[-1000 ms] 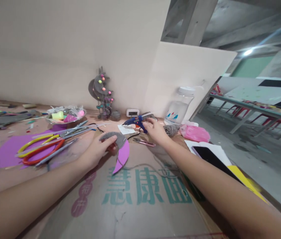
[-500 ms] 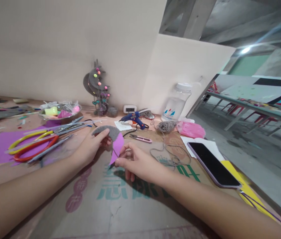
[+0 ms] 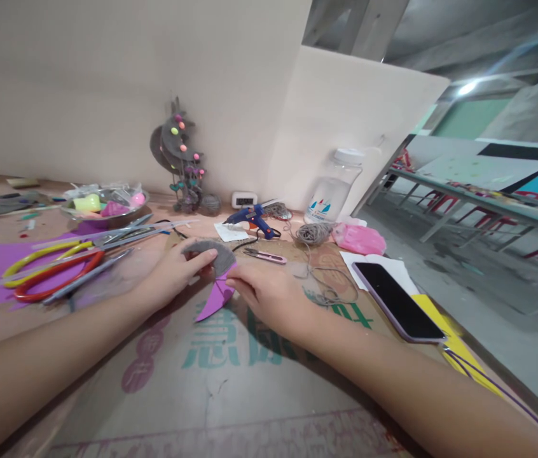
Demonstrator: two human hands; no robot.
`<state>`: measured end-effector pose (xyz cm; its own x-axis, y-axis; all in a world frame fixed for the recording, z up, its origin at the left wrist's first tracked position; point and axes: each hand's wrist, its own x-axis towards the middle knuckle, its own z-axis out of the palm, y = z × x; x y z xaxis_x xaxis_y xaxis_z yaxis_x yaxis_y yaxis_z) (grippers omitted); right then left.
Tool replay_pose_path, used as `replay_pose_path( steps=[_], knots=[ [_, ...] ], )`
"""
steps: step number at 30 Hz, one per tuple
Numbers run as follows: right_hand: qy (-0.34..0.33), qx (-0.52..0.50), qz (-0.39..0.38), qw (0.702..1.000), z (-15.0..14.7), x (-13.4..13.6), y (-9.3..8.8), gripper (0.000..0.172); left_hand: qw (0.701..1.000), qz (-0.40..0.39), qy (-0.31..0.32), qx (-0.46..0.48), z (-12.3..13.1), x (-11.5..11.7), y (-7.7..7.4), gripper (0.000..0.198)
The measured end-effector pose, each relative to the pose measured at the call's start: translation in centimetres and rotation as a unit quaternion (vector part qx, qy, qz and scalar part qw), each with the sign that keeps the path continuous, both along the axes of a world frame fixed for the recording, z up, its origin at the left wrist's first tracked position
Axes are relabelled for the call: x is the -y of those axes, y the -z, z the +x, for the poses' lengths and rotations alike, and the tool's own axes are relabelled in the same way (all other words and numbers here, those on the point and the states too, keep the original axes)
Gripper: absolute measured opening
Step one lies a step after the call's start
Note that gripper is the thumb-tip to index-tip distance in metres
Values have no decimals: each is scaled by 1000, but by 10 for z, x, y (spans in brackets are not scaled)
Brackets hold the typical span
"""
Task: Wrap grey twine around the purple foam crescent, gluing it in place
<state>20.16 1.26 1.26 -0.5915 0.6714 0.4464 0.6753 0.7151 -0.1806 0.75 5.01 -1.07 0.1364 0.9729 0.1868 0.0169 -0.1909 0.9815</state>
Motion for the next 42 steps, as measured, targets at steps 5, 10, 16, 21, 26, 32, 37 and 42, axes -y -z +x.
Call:
replay_pose_path(
  steps=[5, 10, 16, 21, 26, 32, 37, 42],
  knots=[
    [38, -71, -38, 996, -1, -8, -2, 18, 999, -13, 21, -34, 0, 5, -7, 18],
    [72, -84, -104, 988, 6, -12, -1, 17, 999, -32, 19, 19, 1, 3, -5, 21],
    [100, -106, -181, 972, 6, -15, 2, 17, 997, -57, 26, 37, 0, 0, -3, 23],
    [97, -160, -257, 948, 5, -19, 7, 22, 998, -51, 36, 2, -1, 1, -5, 22],
    [72, -218, -343, 911, 5, -21, 10, 22, 997, -53, 55, 25, 0, 2, -4, 24],
    [81, -288, -412, 860, 1, -18, 15, 28, 993, -86, 1, 86, 1, -1, -2, 34],
    [94, -315, -401, 855, 2, -19, 14, 30, 991, -62, 17, 115, 3, 2, -3, 36],
    [104, -312, -391, 860, 3, -19, 12, 33, 996, -16, 22, 80, 6, 7, -1, 32]
  ],
)
